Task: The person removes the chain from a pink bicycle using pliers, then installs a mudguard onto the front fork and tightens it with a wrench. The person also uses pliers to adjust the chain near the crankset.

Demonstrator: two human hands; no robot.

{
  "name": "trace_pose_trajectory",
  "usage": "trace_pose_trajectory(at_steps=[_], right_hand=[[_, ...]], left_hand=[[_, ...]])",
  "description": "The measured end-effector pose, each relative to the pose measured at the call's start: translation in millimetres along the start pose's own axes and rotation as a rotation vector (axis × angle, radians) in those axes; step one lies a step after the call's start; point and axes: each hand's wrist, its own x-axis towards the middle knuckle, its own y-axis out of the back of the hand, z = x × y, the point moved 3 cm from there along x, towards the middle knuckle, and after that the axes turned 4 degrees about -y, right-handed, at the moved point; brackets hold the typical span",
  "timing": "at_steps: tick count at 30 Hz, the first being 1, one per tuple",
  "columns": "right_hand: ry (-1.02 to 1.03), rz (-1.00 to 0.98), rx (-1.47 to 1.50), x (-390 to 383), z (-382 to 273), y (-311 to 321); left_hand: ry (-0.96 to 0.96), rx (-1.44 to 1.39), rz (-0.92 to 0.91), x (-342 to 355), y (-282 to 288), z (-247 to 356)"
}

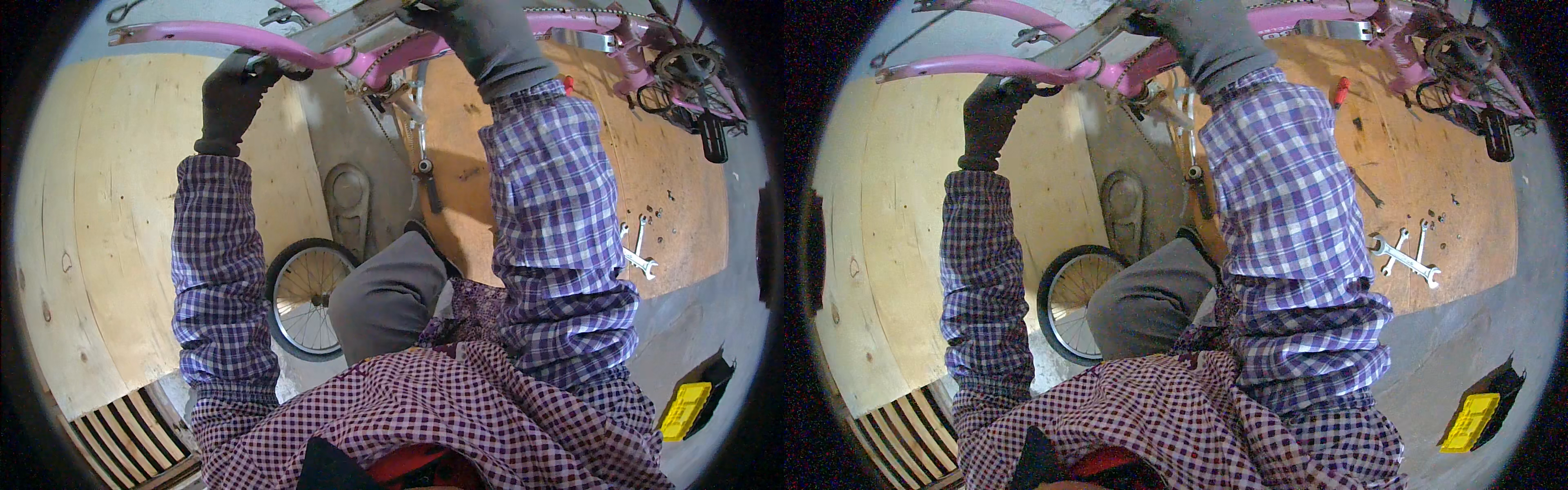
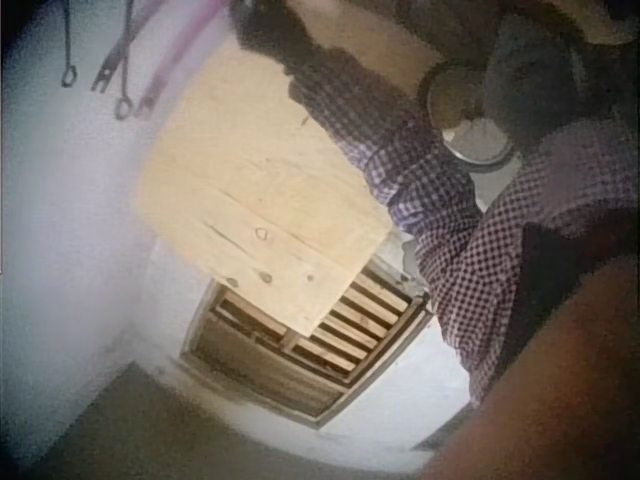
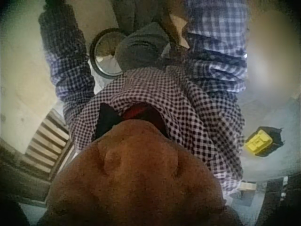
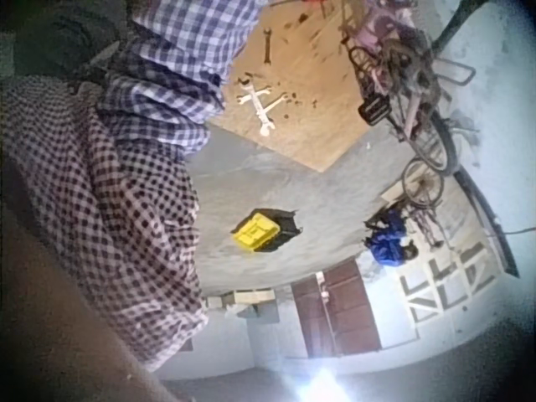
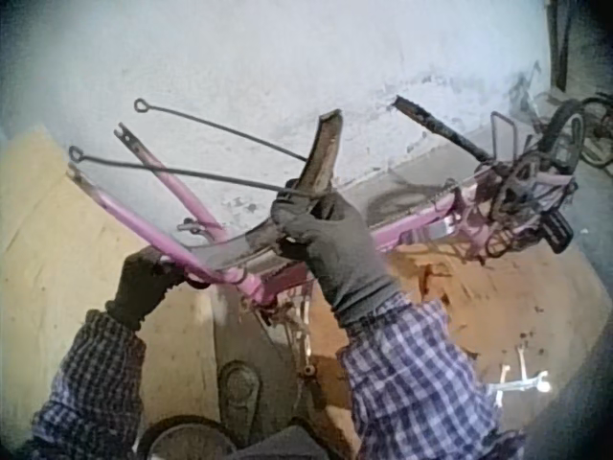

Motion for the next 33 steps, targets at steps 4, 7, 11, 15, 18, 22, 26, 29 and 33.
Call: trace_pose_trajectory(at_steps=[4,7,11,15,18,22,26,29,33], right_hand=[[0.072,-0.081,0.048,0.5,-2.0,-7.4],[0.047,-0.053,-0.012,0.4,-2.0,-8.4],[0.072,-0.097,-0.023,0.2,-7.0,-16.2],[0.072,0.006,-0.208,-4.5,-13.1,-17.2],[0.082,-0.007,-0.201,-4.7,-15.2,-19.1],[0.102,-0.018,-0.199,-2.0,-14.3,-19.4],[0.108,0.020,-0.239,-2.0,-14.5,-17.8],[0.114,0.093,-0.382,-3.5,-16.2,-14.2],[0.093,0.082,-0.255,-2.0,-11.3,-12.9]], left_hand=[[0.072,-0.109,0.011,-2.6,0.4,-4.7],[0.061,0.011,-0.007,-2.1,0.0,-5.3],[0.179,-0.118,-0.008,-5.9,-4.2,-8.8],[0.136,-0.190,0.020,-9.8,-8.4,-12.0],[0.022,-0.116,0.006,-10.5,-11.4,-16.9],[0.026,-0.186,-0.013,-13.8,-14.1,-29.3],[-0.001,-0.243,0.016,-16.5,-14.1,-32.1],[-0.128,-0.088,0.108,-19.4,-15.7,-23.3],[-0.134,0.026,0.224,-23.7,-19.8,-12.0]])
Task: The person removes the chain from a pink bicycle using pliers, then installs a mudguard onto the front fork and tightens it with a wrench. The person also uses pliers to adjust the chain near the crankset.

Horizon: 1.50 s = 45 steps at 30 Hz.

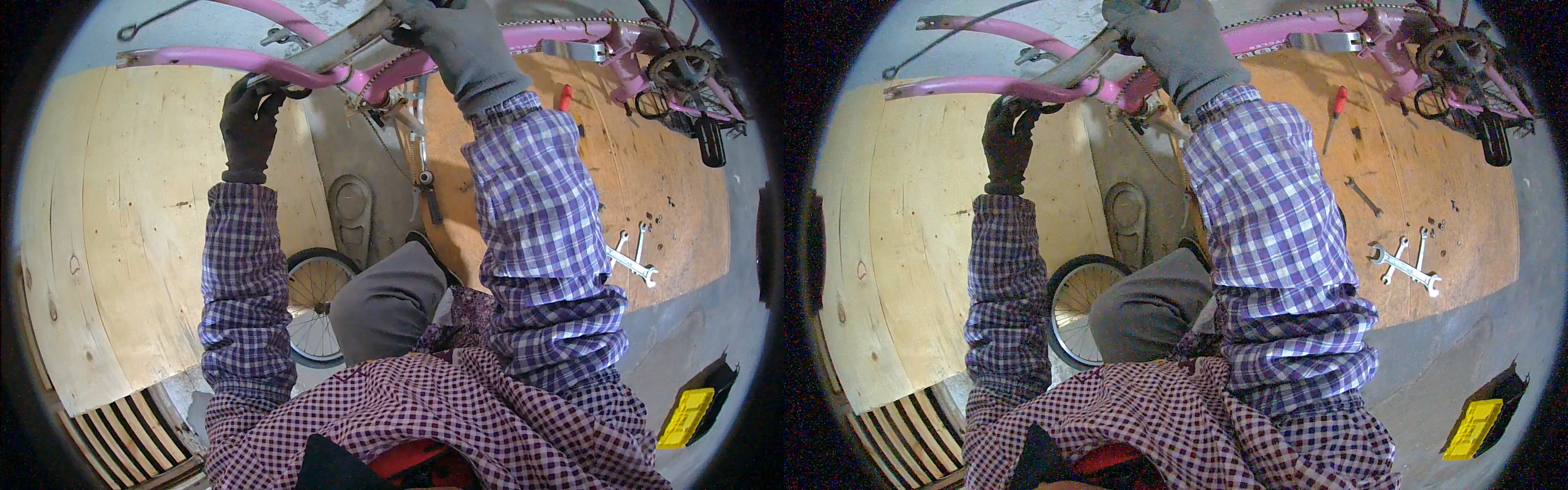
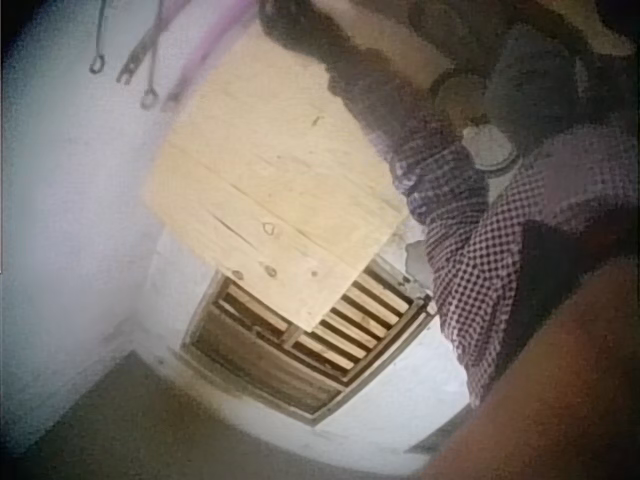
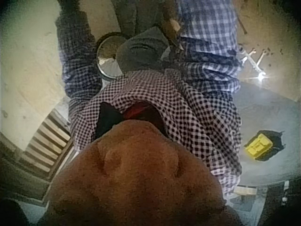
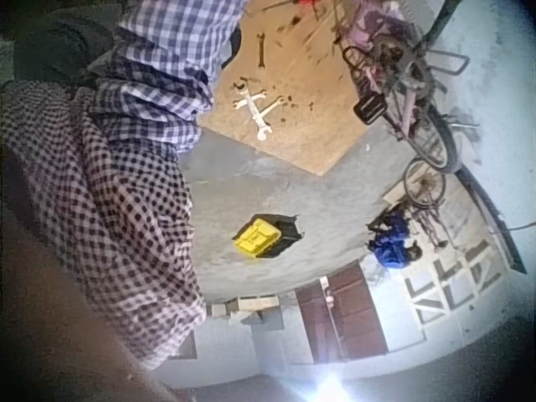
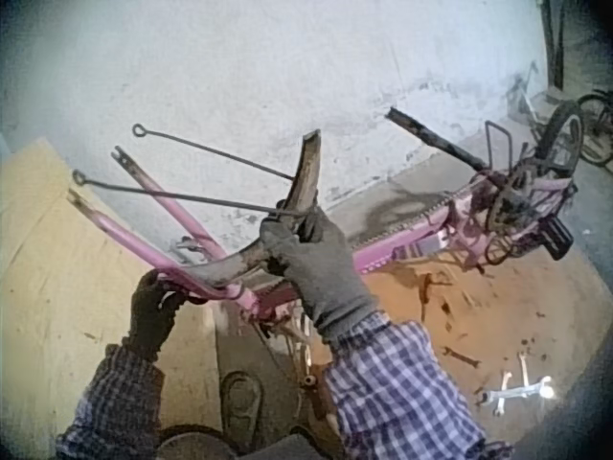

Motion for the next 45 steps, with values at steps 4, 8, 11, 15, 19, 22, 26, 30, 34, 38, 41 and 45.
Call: trace_pose_trajectory(at_steps=[4,8,11,15,19,22,26,30,34,38,41,45], right_hand=[[-0.034,-0.010,0.124,3.8,8.2,-1.6],[-0.050,0.024,0.044,6.9,12.3,2.2],[-0.013,-0.005,0.130,9.9,13.8,-3.1],[0.003,-0.056,0.204,9.5,12.6,-7.4],[-0.056,-0.061,0.238,2.8,11.0,-6.8],[-0.141,-0.099,0.361,1.0,12.3,-12.5],[-0.014,-0.072,0.303,6.4,17.5,-15.1],[-0.030,-0.082,0.322,8.5,30.6,-10.1],[0.034,0.002,0.331,14.5,40.4,-12.7],[-0.037,0.026,0.182,27.2,50.3,-19.5],[-0.045,-0.043,0.165,26.8,54.4,-20.0],[0.011,-0.008,0.296,20.2,52.1,-26.6]], left_hand=[[0.065,0.136,0.149,-8.9,1.7,23.4],[0.107,0.308,0.510,-28.3,0.3,79.2],[-0.004,0.127,0.476,-31.7,-24.1,127.1],[-0.033,0.223,0.363,-12.0,-40.5,158.3],[-0.345,0.606,0.283,16.9,-35.5,162.3],[-0.341,0.848,0.019,32.5,-41.0,150.8],[-0.342,0.949,-0.162,41.4,-50.0,125.1],[-0.366,0.673,-0.062,52.8,-58.0,100.4],[-0.388,0.841,-0.099,51.7,-61.6,96.4],[-0.314,0.940,-0.174,50.9,-61.5,102.5],[-0.326,0.955,-0.171,51.6,-58.5,104.3],[-0.310,0.899,-0.161,51.4,-57.3,99.4]])
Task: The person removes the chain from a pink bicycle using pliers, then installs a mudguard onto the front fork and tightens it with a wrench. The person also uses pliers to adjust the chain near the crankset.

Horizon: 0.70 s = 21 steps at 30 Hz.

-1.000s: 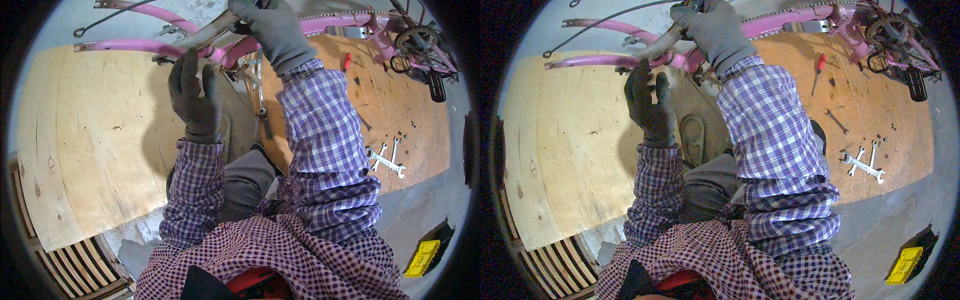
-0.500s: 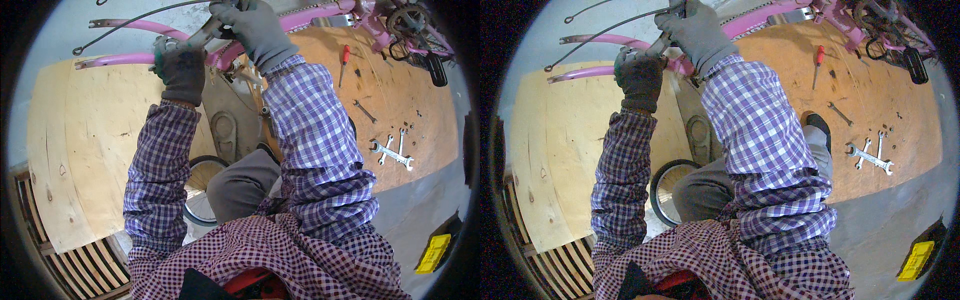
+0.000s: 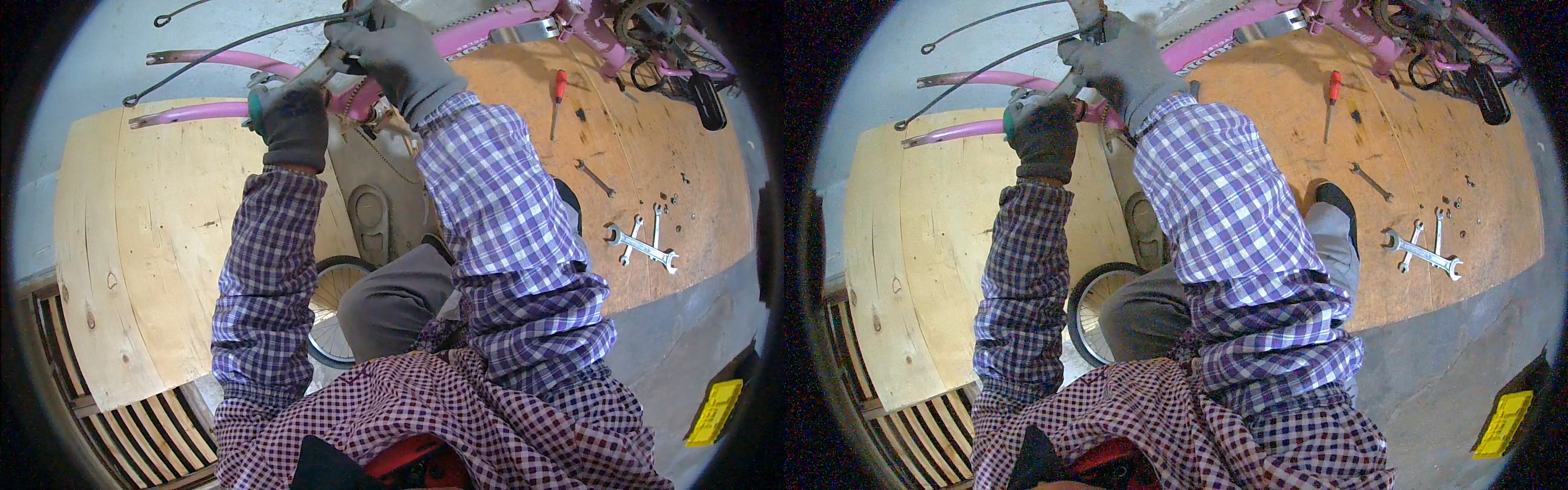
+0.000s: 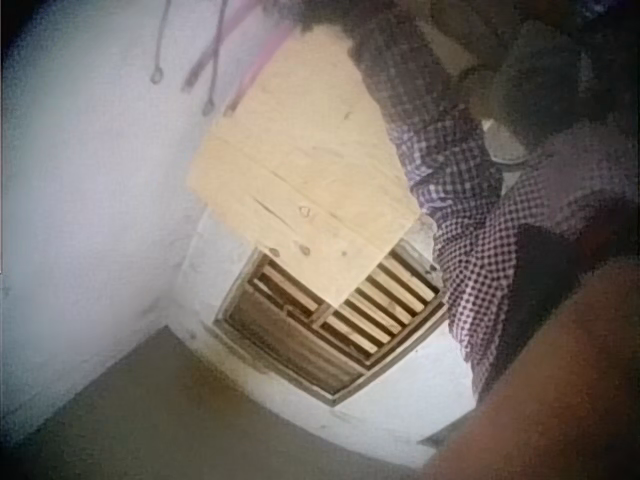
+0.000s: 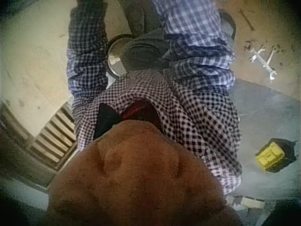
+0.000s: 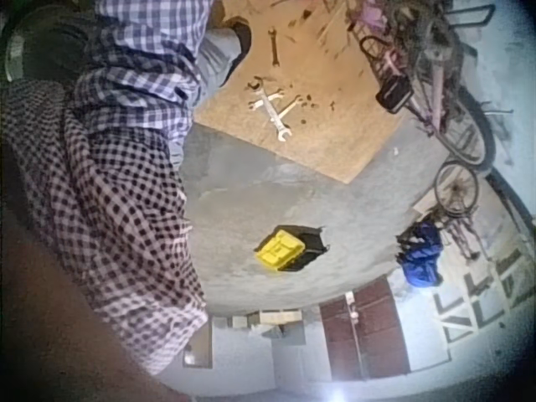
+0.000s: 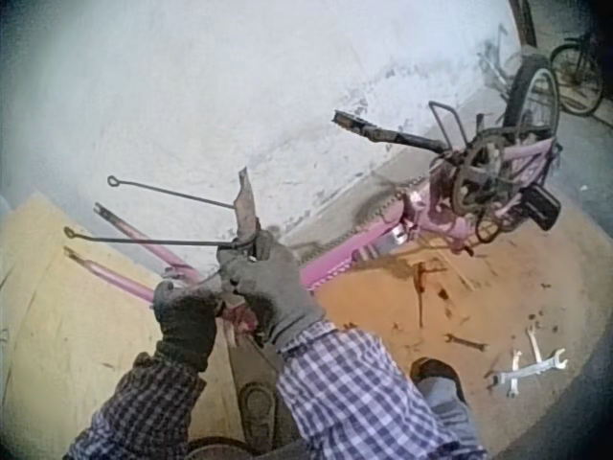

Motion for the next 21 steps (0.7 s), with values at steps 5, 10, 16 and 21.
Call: trace_pose_trajectory(at_steps=[5,10,16,21], right_hand=[[0.028,-0.026,-0.093,-9.2,-8.6,6.2],[-0.001,-0.044,-0.348,-12.3,-13.7,12.8],[-0.047,-0.018,-0.347,-13.3,-11.4,19.2],[-0.072,-0.068,-0.261,-20.6,-10.2,19.7]], left_hand=[[0.000,-0.032,-0.019,-1.9,-3.3,-2.9],[-0.019,-0.019,-0.022,-3.3,-2.0,-5.1],[0.002,-0.137,0.017,-6.4,-7.4,-7.3],[-0.041,-0.022,0.004,-21.2,-38.6,-17.4]])
